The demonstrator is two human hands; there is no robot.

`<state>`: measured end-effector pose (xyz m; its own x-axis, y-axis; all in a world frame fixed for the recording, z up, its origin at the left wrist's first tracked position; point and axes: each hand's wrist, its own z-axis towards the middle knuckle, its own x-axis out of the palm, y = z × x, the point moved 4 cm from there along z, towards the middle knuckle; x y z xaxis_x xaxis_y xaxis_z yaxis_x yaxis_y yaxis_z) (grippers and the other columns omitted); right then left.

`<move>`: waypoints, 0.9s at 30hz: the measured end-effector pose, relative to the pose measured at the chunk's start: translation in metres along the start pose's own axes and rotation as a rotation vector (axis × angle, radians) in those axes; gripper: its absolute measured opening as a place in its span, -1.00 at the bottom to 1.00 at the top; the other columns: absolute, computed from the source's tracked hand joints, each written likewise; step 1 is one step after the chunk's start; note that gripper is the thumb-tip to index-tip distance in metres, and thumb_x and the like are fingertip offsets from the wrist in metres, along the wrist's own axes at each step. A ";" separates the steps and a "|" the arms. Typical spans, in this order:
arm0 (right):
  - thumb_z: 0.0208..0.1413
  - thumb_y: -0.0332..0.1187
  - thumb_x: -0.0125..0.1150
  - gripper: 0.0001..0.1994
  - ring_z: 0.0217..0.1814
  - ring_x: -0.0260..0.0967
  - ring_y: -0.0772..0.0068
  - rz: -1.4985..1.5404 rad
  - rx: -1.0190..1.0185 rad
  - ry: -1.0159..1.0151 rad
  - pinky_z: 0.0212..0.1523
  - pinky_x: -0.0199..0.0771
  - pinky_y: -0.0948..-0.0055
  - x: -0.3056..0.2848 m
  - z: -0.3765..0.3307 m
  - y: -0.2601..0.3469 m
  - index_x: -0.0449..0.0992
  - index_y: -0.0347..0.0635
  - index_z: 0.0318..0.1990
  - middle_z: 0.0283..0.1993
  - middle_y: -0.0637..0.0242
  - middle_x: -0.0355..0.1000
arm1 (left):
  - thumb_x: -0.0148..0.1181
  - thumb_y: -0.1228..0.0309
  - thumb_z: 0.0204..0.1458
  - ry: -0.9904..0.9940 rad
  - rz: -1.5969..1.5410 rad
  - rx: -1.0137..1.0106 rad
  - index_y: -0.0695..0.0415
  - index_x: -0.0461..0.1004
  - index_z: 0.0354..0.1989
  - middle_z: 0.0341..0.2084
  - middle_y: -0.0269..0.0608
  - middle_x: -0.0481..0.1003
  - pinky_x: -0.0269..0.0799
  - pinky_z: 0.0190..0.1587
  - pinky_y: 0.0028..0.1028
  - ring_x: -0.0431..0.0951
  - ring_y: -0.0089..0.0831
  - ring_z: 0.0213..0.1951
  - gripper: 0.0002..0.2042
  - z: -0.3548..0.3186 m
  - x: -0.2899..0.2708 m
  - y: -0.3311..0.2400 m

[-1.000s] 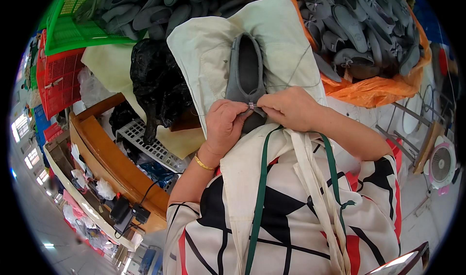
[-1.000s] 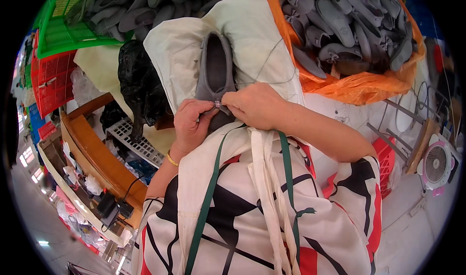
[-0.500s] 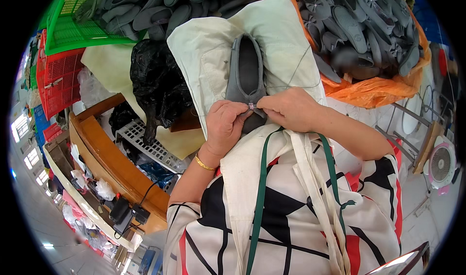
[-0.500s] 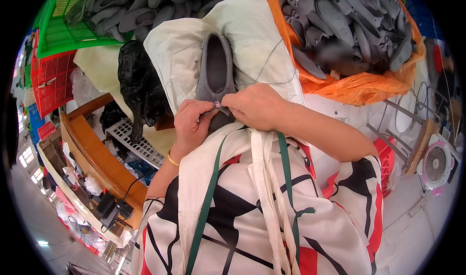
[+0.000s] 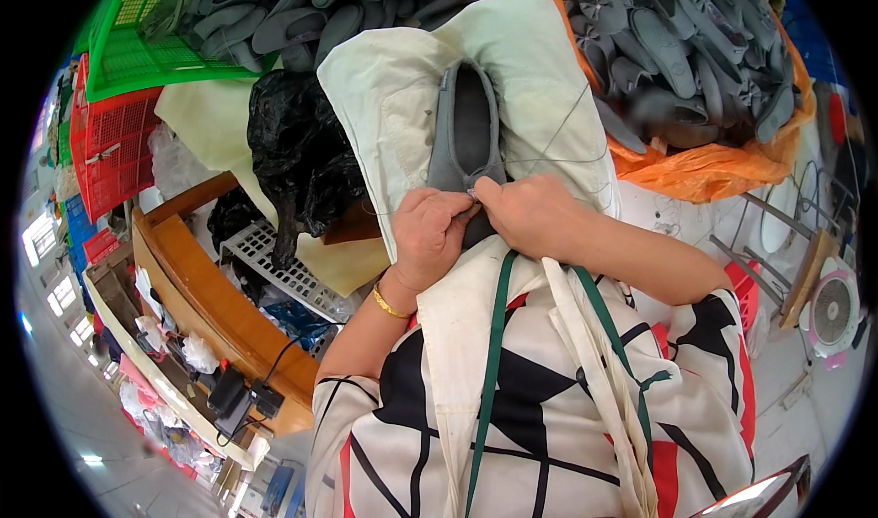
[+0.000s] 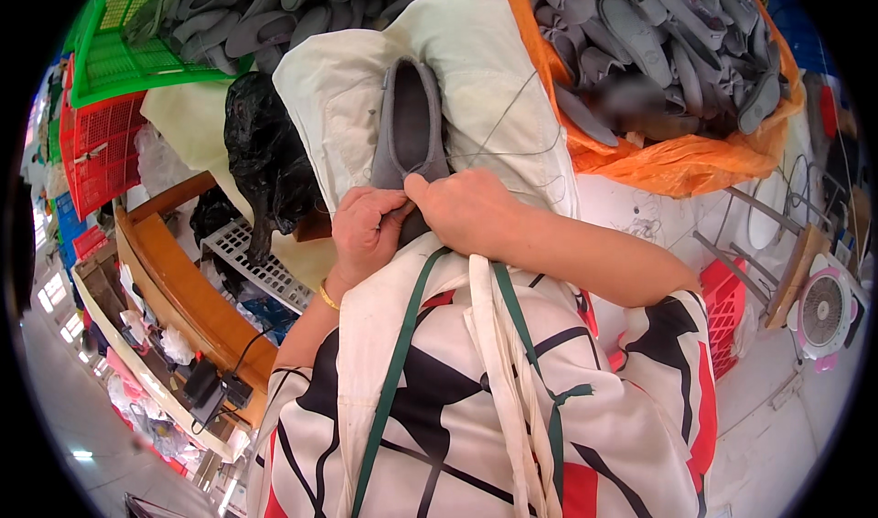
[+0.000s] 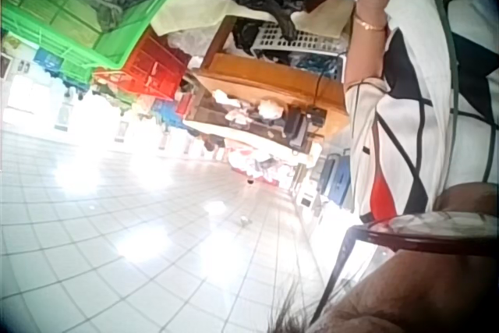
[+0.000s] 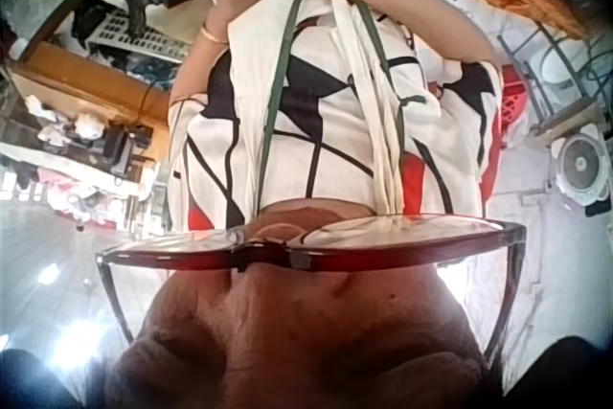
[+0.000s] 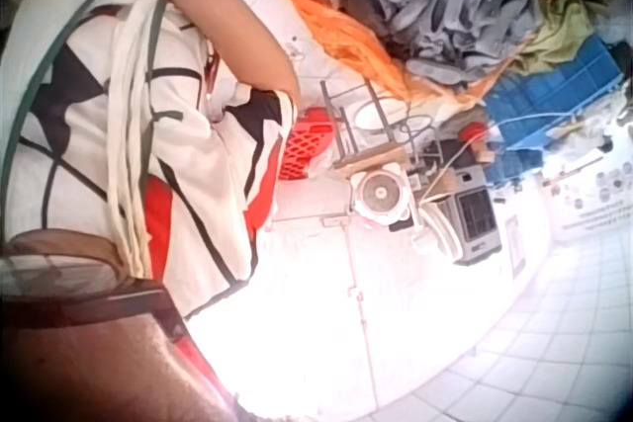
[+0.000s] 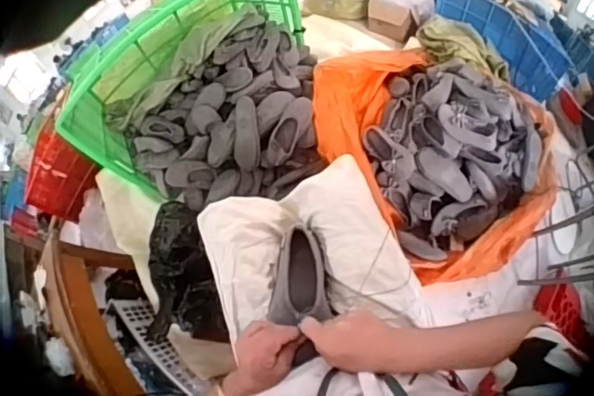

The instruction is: The person sits in a workshop and sews grey slipper uppers by hand using a needle and thread. They pick up individual slipper parts from a large orange bag, stitch the edges together, and place the finished items into a green basket.

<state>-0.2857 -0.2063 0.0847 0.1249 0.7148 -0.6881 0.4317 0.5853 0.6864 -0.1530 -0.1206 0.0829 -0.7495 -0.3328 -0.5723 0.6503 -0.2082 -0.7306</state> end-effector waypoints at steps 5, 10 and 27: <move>0.09 -0.42 0.06 -0.90 -0.52 0.46 -0.05 0.081 0.035 -0.012 -0.51 0.41 0.05 0.003 0.004 -0.007 0.30 -0.22 -0.29 -0.59 0.07 0.45 | 0.38 0.66 -0.28 -0.014 0.026 0.021 0.11 0.51 -0.31 -0.41 -0.29 0.58 0.43 -0.33 -0.35 0.52 -0.23 -0.41 -0.69 -0.003 0.001 -0.001; 0.12 -0.42 0.06 -0.90 -0.54 0.45 -0.05 0.044 -0.035 -0.098 -0.52 0.41 0.07 0.005 -0.003 -0.008 0.29 -0.22 -0.31 -0.61 0.07 0.43 | 0.38 0.63 -0.26 -0.031 0.089 -0.078 0.14 0.52 -0.30 -0.43 -0.24 0.55 0.41 -0.30 -0.33 0.51 -0.20 -0.39 -0.71 -0.003 -0.003 -0.007; 0.28 -0.30 0.00 -0.82 -0.35 0.45 -0.04 0.529 0.211 -0.075 -0.31 0.42 0.20 -0.002 0.012 -0.005 0.31 -0.23 -0.13 -0.42 0.05 0.47 | 0.33 0.64 -0.32 0.031 0.020 -0.095 0.13 0.57 -0.30 -0.46 -0.26 0.51 0.37 -0.26 -0.31 0.46 -0.19 -0.34 -0.69 -0.005 -0.004 -0.003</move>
<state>-0.2771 -0.2152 0.0797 0.4324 0.8556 -0.2845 0.4615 0.0610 0.8850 -0.1523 -0.1142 0.0862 -0.7410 -0.3073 -0.5970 0.6515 -0.1134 -0.7502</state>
